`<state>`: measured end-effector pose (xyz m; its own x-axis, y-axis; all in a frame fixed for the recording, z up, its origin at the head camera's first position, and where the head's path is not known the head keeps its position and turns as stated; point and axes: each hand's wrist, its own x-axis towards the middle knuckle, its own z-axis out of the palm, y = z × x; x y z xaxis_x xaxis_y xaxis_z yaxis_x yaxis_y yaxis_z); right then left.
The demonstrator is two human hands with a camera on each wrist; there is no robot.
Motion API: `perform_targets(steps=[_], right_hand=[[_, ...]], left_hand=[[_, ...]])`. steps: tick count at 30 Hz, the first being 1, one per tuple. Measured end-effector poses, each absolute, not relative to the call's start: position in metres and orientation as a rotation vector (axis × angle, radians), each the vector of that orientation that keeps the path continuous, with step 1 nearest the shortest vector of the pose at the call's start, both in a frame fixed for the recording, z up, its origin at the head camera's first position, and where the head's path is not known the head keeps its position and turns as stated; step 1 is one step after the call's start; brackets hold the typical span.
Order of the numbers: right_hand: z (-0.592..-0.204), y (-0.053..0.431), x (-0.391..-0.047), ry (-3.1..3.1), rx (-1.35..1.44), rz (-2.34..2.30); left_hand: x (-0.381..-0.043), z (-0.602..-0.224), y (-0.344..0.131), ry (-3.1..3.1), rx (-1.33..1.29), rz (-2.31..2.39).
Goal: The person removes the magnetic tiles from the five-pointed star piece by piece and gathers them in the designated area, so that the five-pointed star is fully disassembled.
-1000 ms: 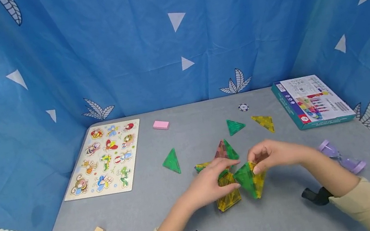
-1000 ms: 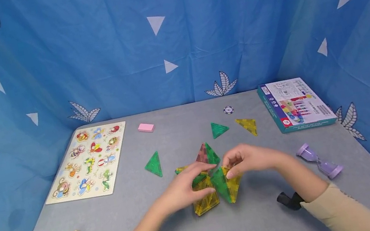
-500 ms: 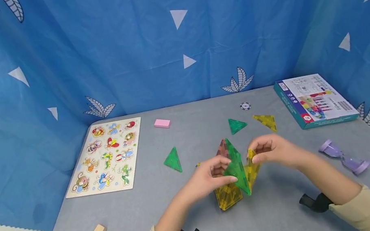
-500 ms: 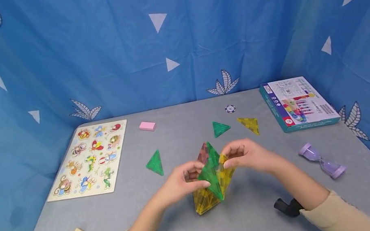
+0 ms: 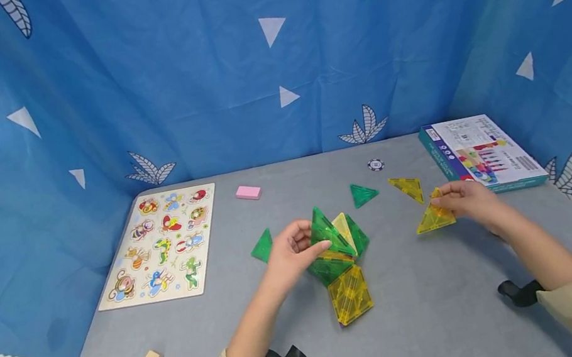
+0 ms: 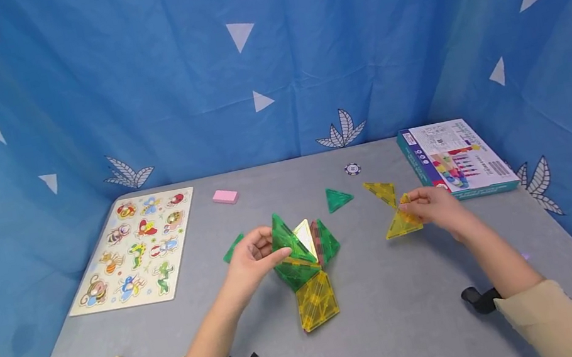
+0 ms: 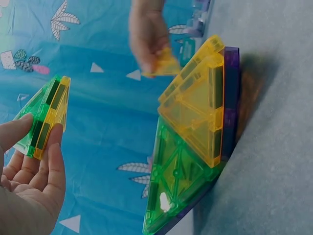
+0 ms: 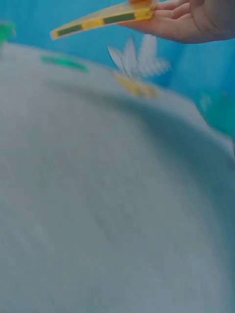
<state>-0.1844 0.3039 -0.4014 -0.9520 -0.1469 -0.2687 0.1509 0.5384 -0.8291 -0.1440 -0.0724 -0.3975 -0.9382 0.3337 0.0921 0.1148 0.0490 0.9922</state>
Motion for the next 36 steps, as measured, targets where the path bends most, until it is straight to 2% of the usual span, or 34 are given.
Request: perform_targets(steps=[8, 23, 29, 36], right_hand=[[-0.429, 0.327, -0.195, 2.234, 0.102, -1.355], [-0.413, 0.327, -0.198, 2.477, -0.062, -1.068], [-0.398, 0.296, -0.182, 2.516, -0.174, -1.2], [-0.396, 0.229, -0.145, 2.149, -0.518, -1.51]], left_hand=[[-0.142, -0.4, -0.071, 2.157, 0.478, 1.99], [-0.142, -0.401, -0.069, 2.177, 0.515, 2.006], [-0.137, -0.4, -0.066, 2.229, 0.577, 1.982], [-0.119, -0.399, -0.051, 2.375, 0.749, 1.808]])
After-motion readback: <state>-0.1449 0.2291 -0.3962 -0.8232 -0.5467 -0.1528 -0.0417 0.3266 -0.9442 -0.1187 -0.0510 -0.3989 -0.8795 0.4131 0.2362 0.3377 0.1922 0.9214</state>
